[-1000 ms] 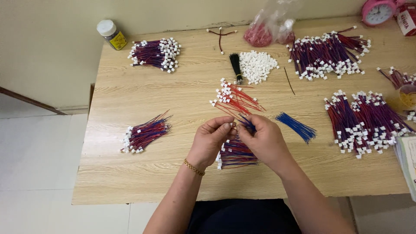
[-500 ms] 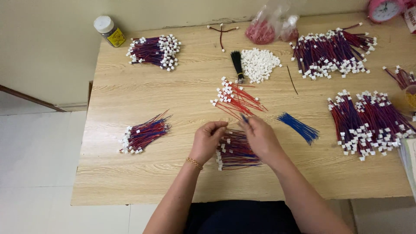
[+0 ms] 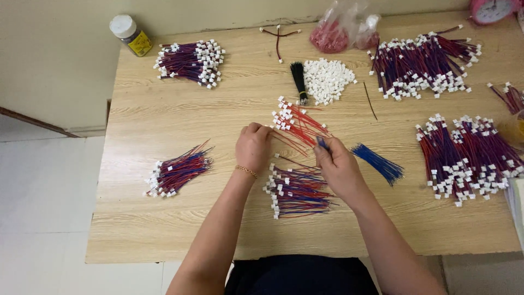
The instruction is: The person repeatedly picks up small white plastic connectors and red or blue wires from a wooden table, then inserts the wire ends into the connectors. The assembled items are placed back on the table among other completed bundles.
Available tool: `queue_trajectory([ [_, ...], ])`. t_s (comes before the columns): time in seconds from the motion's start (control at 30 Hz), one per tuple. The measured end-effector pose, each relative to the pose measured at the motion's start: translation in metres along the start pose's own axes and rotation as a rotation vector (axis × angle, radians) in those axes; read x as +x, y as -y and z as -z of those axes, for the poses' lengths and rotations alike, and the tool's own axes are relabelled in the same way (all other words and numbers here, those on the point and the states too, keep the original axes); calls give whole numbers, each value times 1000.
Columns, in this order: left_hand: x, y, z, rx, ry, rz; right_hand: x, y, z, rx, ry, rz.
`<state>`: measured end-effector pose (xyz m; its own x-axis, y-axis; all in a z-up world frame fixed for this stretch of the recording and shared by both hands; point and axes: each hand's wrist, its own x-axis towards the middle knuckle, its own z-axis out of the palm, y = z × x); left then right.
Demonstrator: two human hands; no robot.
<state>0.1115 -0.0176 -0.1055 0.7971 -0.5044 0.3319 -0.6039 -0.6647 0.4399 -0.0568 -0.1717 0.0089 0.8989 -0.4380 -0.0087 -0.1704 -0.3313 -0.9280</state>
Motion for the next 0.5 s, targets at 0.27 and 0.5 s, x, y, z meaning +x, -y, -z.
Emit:
queue_trajectory([
  [0.27,-15,16,-15,28,-110,-207,-8,7,-5,238,30,-78],
  [0.5,-31,-50,66,-675,-2,172,-17,18,-4,246,33,-53],
])
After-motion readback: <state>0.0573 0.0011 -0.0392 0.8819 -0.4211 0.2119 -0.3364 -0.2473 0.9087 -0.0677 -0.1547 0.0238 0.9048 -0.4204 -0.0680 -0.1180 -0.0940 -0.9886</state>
